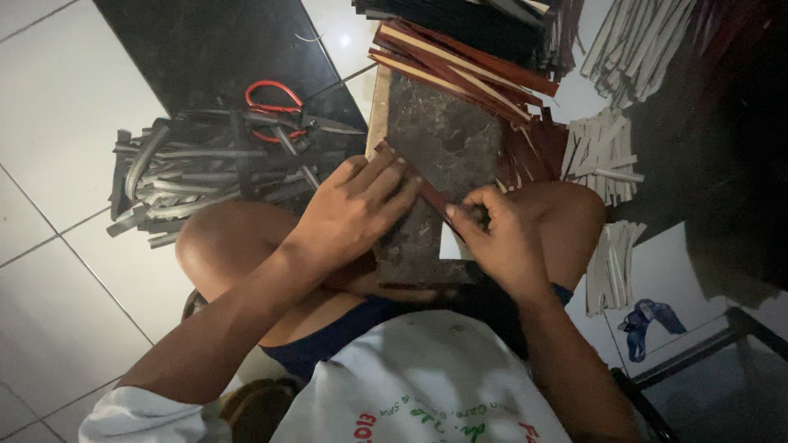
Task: The person sits cross-legged on the floor and repeatedly peels thin layers off reddish-brown leather strips using their fingernails. They place the peeled strips onto a growing pile and continue the process with new strips from a stack.
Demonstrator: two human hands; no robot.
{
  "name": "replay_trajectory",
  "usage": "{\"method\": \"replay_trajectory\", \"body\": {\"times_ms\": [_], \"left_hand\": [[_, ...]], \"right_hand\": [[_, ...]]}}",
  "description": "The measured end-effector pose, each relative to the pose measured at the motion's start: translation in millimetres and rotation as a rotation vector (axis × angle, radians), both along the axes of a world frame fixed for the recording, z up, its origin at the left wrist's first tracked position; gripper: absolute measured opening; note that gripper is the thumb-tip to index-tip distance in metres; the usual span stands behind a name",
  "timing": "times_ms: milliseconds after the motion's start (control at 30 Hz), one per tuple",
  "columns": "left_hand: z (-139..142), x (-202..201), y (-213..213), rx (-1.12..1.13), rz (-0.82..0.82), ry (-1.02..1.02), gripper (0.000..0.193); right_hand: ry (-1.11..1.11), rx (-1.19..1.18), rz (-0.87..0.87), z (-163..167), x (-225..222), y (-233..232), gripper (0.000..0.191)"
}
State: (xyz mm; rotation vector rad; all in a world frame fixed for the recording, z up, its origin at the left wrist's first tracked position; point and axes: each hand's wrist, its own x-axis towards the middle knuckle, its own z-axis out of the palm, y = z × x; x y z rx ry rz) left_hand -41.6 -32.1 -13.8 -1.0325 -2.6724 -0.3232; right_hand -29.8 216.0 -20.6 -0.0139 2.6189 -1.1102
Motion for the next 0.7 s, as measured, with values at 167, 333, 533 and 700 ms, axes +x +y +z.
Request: {"method": "replay_trajectory", "body": {"times_ms": [167, 333, 533, 700], "left_hand": [[1, 1, 5, -0.035, 0.007, -0.011, 0.04], [0, 9, 24, -0.112, -0.056, -0.05, 0.04], [-6, 14, 28, 0.078, -0.045, -0.051, 0.044], [-4, 19, 29, 0.04, -0.014, -0.033, 0.042]], "right_hand": [[-0.037, -0.069, -0.021, -1, -1, 1, 0.028], [-0.07, 0.032, -0.018, 2, 0, -1, 0.029], [-0.035, -0.003, 0.018, 6, 0, 1, 0.028], [-0.147, 0.082, -0.007, 6, 2, 3, 0.031]]}}
